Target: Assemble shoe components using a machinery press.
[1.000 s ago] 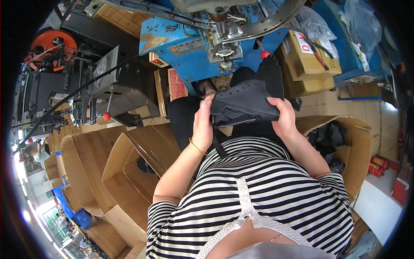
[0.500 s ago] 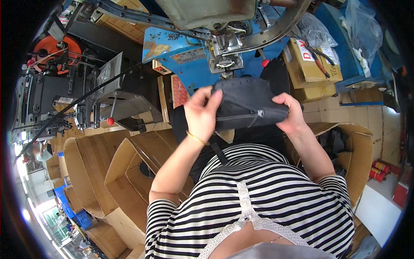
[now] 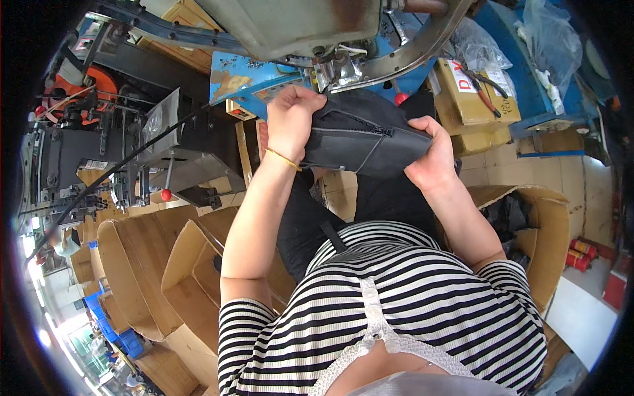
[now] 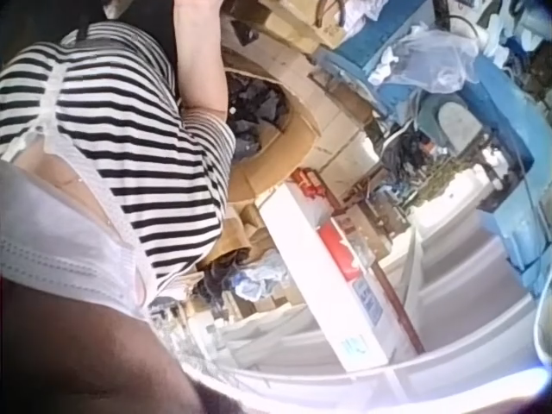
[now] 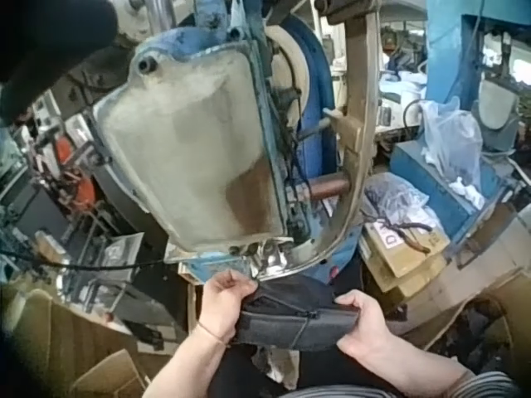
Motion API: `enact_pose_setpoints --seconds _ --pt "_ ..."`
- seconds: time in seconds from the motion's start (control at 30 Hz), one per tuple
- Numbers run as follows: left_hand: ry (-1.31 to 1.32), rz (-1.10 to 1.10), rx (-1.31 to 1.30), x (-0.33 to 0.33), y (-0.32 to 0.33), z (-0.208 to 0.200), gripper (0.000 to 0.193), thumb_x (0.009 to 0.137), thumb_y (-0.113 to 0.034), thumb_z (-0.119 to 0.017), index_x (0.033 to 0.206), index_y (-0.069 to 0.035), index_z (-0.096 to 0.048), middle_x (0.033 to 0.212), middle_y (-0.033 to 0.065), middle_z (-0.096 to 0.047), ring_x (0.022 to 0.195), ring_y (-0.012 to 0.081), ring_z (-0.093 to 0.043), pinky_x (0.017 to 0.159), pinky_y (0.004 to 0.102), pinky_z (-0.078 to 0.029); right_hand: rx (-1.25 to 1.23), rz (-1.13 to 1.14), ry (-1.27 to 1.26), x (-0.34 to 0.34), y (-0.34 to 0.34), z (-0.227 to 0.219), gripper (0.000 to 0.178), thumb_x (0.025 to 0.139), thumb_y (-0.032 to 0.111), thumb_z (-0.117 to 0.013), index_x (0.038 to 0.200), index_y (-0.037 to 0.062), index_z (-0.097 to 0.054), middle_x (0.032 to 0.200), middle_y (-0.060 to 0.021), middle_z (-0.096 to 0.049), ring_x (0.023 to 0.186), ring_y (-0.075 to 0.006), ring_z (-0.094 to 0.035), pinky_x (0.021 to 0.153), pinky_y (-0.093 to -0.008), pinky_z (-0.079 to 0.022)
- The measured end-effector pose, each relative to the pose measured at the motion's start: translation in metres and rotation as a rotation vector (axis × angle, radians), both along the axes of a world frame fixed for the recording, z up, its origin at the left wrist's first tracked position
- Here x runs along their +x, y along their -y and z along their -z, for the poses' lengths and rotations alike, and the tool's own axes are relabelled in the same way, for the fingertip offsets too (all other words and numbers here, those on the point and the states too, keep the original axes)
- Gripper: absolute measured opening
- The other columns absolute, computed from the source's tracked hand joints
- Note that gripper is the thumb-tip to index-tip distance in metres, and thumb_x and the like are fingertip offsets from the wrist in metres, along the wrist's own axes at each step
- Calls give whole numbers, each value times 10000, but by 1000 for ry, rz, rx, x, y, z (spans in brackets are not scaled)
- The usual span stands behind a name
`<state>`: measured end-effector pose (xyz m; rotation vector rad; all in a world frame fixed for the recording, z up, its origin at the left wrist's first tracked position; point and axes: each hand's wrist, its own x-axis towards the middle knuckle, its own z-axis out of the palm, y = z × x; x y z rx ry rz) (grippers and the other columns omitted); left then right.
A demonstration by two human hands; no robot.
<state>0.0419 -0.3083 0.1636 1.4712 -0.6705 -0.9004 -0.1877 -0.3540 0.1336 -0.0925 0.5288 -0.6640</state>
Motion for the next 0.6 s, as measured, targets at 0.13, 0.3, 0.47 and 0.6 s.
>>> enact_pose_setpoints --seconds 0.13,0.3,0.47,0.6 --pt "63 52 53 2 -1 -2 77 782 -23 -710 804 3 -641 747 29 -642 675 91 -549 632 227 -419 39 -51 -11 -1 -7 0 302 867 192 -500 1032 -35 -610 1032 -162 -680 926 -272 -658 901 -393 -495" --pt "39 94 75 6 1 -3 82 786 -31 -711 790 -1 -635 729 18 -626 666 85 -535 624 230 -415 35 -49 -88 3 -10 -12 350 871 231 -515 1086 -31 -602 1062 -155 -675 947 -266 -649 915 -394 -484" --pt "87 70 71 6 1 1 80 786 -36 -711 797 1 -640 731 18 -629 666 82 -535 622 227 -411 12 -17 -118 5 -9 -9 327 869 233 -516 1054 -21 -608 1048 -150 -675 930 -260 -649 899 -383 -492" --pt "146 60 63 2 0 -3 76 786 -37 -710 806 3 -648 735 20 -636 666 80 -536 619 225 -414 -20 7 -119 5 -7 -8 304 862 218 -516 1031 -18 -607 1034 -148 -673 922 -263 -647 887 -383 -499"
